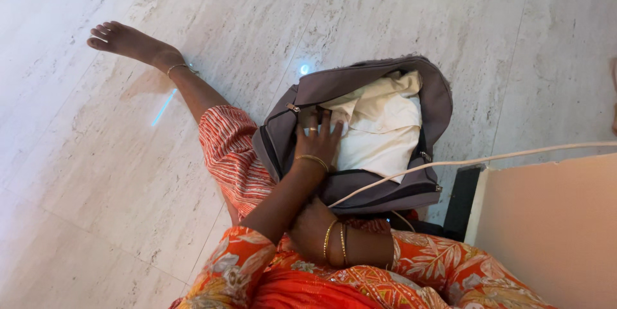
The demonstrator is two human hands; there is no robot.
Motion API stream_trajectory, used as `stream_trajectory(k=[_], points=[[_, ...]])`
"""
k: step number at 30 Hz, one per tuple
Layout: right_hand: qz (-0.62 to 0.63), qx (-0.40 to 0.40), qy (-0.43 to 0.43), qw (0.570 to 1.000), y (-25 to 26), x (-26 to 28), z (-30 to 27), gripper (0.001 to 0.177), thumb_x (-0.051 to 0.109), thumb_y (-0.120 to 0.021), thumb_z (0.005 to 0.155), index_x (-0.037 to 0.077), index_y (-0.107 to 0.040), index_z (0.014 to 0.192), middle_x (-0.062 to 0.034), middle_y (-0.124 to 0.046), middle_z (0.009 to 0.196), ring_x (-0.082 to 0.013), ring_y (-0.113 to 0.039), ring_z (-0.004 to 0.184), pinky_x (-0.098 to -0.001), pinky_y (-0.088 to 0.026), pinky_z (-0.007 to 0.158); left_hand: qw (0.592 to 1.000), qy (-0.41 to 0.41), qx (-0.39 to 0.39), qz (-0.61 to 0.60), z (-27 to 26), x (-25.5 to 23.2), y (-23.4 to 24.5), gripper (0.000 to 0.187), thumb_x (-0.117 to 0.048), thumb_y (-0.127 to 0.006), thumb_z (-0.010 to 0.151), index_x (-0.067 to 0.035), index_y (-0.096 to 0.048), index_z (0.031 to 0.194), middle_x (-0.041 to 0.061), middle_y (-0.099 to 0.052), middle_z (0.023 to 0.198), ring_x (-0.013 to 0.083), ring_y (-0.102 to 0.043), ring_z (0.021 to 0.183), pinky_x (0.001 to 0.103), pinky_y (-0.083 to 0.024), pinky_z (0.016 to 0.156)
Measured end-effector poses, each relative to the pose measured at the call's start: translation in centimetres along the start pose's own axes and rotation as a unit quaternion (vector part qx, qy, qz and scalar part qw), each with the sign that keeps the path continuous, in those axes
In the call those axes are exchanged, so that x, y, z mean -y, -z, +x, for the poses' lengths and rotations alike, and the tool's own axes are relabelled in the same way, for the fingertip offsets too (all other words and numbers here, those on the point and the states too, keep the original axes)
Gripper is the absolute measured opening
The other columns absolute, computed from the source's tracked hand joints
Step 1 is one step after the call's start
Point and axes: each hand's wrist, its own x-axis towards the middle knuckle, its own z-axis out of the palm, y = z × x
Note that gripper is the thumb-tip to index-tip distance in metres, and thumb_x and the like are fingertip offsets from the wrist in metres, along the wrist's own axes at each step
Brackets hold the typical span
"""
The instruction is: The person sits on a tiled floor and folds a white shirt by hand, smoothing the fabric and folding the sleeves and body into a compact shape. After folding the shirt, the person places it into a brown bag. The person then picks up a pair of dark trousers, lays them flat, and begins folding them.
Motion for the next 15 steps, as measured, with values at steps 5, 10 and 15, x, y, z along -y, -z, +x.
stream_trajectory(k=[5, 10, 15], points=[[0.011, -0.065, 0.069, 0.995, 2.3, 0.1, -0.6, 0.073, 0.042, -0.069, 0.080, -0.004, -0.055, 0.136, -0.0329, -0.054, 0.138, -0.0487, -0.047, 0.132, -0.0588, -0.030, 0.114, 0.978, -0.165, -0.012, -0.124, -3.6, -1.4, 3.7, 0.026, -0.024, -0.060, 0.094, -0.016, -0.062, 0.119, 0.011, -0.059, 0.132, 0.0322, -0.056, 0.129, 0.052, -0.044, 0.105], [0.064, 0.197, -0.013, 0.978, 7.2, 1.3, -0.6, 0.062, 0.041, -0.064, 0.096, 0.000, -0.055, 0.140, -0.0264, -0.057, 0.142, -0.0423, -0.050, 0.139, -0.0518, -0.035, 0.120, 0.884, -0.107, 0.158, -0.427, -3.8, -0.1, 8.7, 0.021, -0.029, -0.054, 0.102, -0.013, -0.067, 0.108, 0.017, -0.073, 0.097, 0.0382, -0.069, 0.094, 0.049, -0.051, 0.082], [-0.003, -0.038, 0.224, 0.974, 9.2, 3.2, -1.2, 0.064, 0.036, -0.068, 0.085, 0.007, -0.054, 0.140, -0.0209, -0.054, 0.144, -0.0427, -0.049, 0.136, -0.0542, -0.033, 0.111, 0.895, -0.147, 0.210, -0.364, -3.3, 0.2, 14.1, 0.042, -0.050, -0.069, 0.087, -0.008, -0.067, 0.090, 0.017, -0.072, 0.086, 0.0362, -0.070, 0.086, 0.048, -0.053, 0.075]])
